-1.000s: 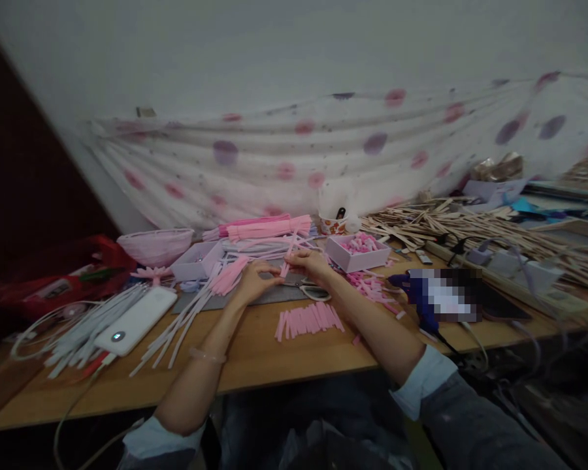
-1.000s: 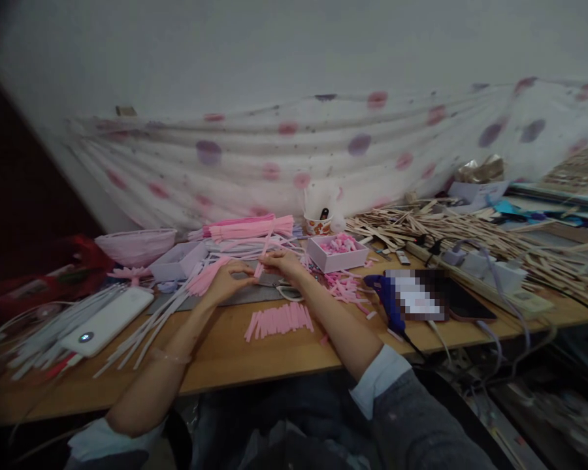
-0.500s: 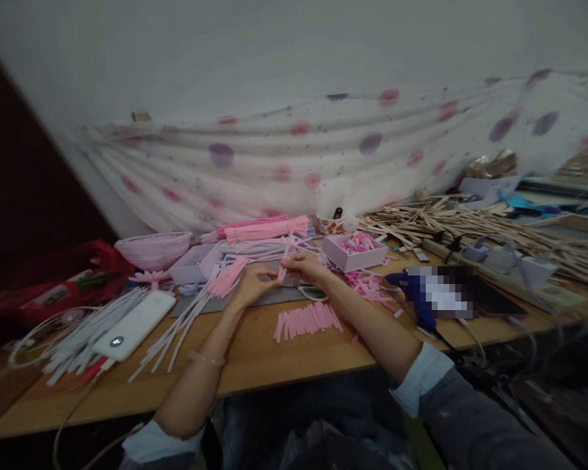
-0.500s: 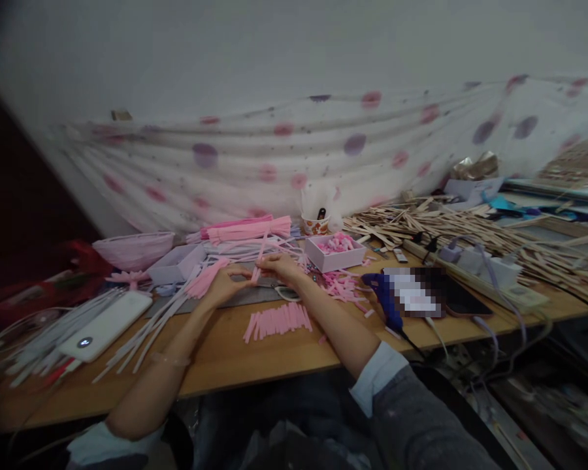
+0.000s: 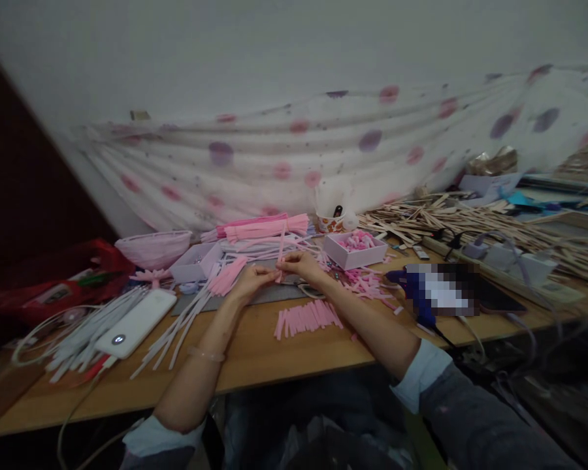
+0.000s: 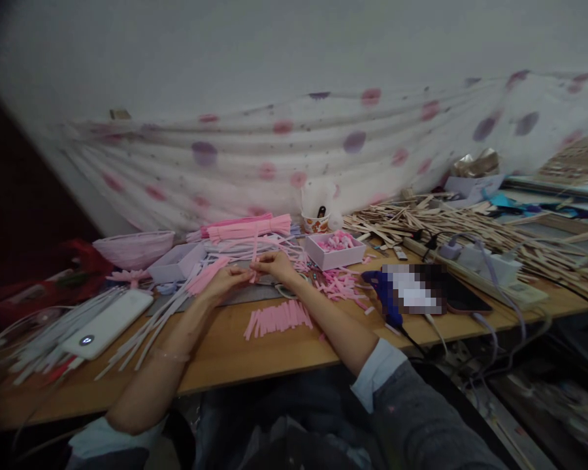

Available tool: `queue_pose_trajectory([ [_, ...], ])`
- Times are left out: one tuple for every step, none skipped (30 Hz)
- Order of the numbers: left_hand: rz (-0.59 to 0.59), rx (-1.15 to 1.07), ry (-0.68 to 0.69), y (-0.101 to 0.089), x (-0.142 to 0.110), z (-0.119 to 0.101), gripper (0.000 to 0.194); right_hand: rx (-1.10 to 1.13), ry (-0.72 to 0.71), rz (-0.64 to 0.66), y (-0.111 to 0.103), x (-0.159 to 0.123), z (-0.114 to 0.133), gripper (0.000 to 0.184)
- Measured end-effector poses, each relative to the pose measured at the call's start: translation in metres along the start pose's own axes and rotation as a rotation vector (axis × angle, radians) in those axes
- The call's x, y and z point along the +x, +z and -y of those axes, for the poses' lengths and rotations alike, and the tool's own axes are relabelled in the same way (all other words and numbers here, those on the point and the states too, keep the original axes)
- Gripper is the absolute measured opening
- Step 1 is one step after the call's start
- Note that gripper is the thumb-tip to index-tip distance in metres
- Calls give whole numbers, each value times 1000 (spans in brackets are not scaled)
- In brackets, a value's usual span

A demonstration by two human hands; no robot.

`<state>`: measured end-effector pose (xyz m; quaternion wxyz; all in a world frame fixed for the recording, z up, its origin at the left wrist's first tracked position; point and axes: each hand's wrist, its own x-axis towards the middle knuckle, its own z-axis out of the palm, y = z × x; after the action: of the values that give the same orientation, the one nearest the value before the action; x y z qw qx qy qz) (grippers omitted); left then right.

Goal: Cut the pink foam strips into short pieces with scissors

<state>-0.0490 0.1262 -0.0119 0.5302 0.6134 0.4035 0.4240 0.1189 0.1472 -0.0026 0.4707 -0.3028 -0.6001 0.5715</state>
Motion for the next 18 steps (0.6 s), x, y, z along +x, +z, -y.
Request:
queue_pose_trajectory([
  [9,-20,-11,0,0,0,33,-7,-5,11,0,0,0,35],
  [7,-32,-19,0,0,0,33,-16,-10,20,0,-1,1,35],
  [3,-37,-23,1,0,0,33,-25,-16,29,0,-1,1,35],
  [-1,-37,-19,1,0,0,33,-33,-22,38,1,-1,1,35],
  [-4,-33,-10,1,0,0,34,-39,-29,43,1,-1,1,36],
  [-6,-26,0,1,0,0,34,-44,-37,45,1,-1,1,36],
  [-7,-17,9,2,0,0,35,-48,-46,42,1,-1,1,36],
  [-10,-8,13,2,0,0,35,-54,-56,37,0,0,0,36],
  [-12,0,13,2,0,0,36,-60,-66,31,0,0,-1,36],
  [-17,7,12,2,0,0,36,-67,-73,31,0,1,-2,36],
  [-23,18,12,2,0,0,36,-74,-78,38,0,1,-3,36],
  [-30,31,16,1,0,0,36,-79,-84,49,-1,2,-4,35],
  [-37,47,21,1,0,0,36,-83,-89,62,-1,2,-5,35],
  [-42,64,28,1,0,0,36,-87,-96,71,-2,3,-6,35],
  [-47,82,36,1,0,0,36,-91,-103,77,-2,3,-7,35],
  [-54,106,45,1,0,-1,35,-97,-110,76,-3,4,-8,35],
  [-61,139,54,1,1,-1,35,-106,-116,73,-3,4,-9,36],
  [-70,179,61,1,1,-1,34,-116,-122,69,-3,4,-10,36],
])
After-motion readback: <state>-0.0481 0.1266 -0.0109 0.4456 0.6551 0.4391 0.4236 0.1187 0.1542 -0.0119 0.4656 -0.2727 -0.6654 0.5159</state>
